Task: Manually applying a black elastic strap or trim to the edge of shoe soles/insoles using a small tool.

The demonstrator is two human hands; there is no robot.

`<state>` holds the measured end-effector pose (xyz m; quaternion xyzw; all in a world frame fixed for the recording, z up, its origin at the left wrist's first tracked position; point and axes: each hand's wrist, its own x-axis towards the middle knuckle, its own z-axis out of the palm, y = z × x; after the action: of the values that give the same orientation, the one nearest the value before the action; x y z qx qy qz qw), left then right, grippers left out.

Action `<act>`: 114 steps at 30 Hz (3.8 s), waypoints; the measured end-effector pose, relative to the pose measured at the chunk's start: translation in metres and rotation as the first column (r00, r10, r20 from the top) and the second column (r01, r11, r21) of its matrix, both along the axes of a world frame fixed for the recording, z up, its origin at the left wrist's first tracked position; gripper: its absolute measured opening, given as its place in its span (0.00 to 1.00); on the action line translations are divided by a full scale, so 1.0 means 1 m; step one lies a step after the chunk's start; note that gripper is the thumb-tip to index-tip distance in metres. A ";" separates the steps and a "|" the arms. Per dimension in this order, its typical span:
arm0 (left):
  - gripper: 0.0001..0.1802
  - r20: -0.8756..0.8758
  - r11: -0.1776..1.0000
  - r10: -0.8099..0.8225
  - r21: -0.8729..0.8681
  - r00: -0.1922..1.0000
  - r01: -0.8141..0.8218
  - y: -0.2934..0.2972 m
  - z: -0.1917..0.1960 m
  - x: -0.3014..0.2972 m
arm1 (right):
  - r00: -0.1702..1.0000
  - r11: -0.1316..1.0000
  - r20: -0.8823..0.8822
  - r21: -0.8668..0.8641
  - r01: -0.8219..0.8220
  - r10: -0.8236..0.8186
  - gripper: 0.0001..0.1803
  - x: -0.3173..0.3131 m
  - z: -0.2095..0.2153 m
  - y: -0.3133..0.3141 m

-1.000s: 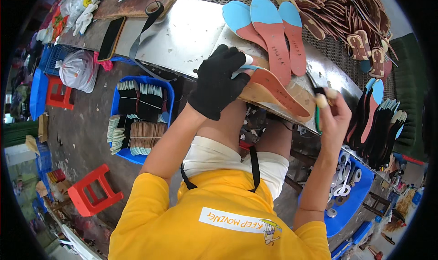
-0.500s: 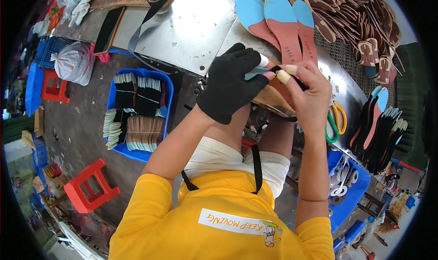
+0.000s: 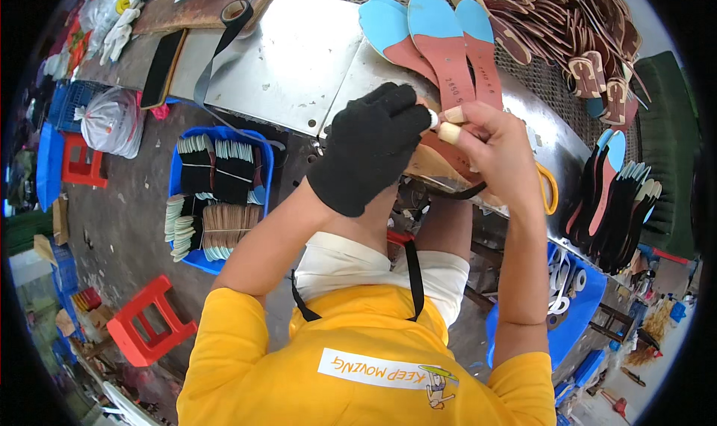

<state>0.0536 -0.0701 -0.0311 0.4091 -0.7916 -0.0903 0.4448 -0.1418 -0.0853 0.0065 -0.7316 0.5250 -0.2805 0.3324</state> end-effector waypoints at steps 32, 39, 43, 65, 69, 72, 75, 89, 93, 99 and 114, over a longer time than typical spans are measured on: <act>0.11 0.213 0.932 -0.363 0.081 0.907 0.354 -0.027 0.015 -0.049 | 0.949 0.935 0.174 0.289 0.206 -0.264 0.05 -0.073 0.008 0.041; 0.11 0.192 0.947 -0.321 0.056 0.927 0.316 -0.022 0.010 -0.049 | 0.986 0.954 0.107 -0.259 0.152 -0.128 0.08 -0.092 -0.028 0.065; 0.11 0.305 0.955 -0.276 -0.017 0.911 0.295 -0.011 0.014 -0.060 | 0.987 0.932 0.055 -0.325 0.160 -0.150 0.07 -0.095 -0.036 0.064; 0.18 -0.454 0.562 -0.319 0.616 0.832 0.552 0.041 0.072 0.008 | 0.859 0.937 0.441 0.331 0.115 -0.261 0.09 -0.109 0.059 0.104; 0.14 -0.668 0.491 0.033 0.659 0.744 0.570 0.062 0.073 -0.006 | 0.702 0.937 0.635 0.321 0.140 -0.323 0.08 -0.075 0.038 0.128; 0.14 -0.779 0.515 0.236 0.608 0.581 0.604 0.068 0.069 -0.028 | 0.589 0.908 0.705 0.397 0.131 -0.394 0.06 -0.047 0.026 0.139; 0.14 -0.777 0.608 0.268 0.595 0.569 0.526 0.069 0.062 -0.046 | 0.653 0.908 0.643 0.374 0.189 -0.401 0.06 -0.043 0.021 0.132; 0.21 -0.886 0.508 0.357 0.451 0.297 0.734 0.045 0.041 -0.035 | 0.568 0.947 0.806 0.292 -0.137 -0.166 0.17 -0.053 0.006 0.120; 0.23 -0.891 0.483 0.352 0.436 0.288 0.759 0.041 0.038 -0.030 | 0.501 0.918 0.846 0.328 -0.224 -0.180 0.17 -0.052 0.012 0.120; 0.23 -0.878 0.529 0.381 0.463 0.289 0.711 0.036 0.032 -0.023 | 0.553 0.941 0.820 0.289 -0.176 -0.149 0.15 -0.053 0.003 0.121; 0.14 0.022 0.971 0.237 -0.033 0.971 -0.236 -0.060 0.002 -0.013 | 0.469 0.866 0.764 0.500 0.001 -0.442 0.12 -0.052 -0.023 0.049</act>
<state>0.0404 -0.1304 -0.0295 0.4946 -0.7442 -0.0194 0.4485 -0.1936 -0.0366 -0.0162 -0.3224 0.4294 -0.5244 0.6608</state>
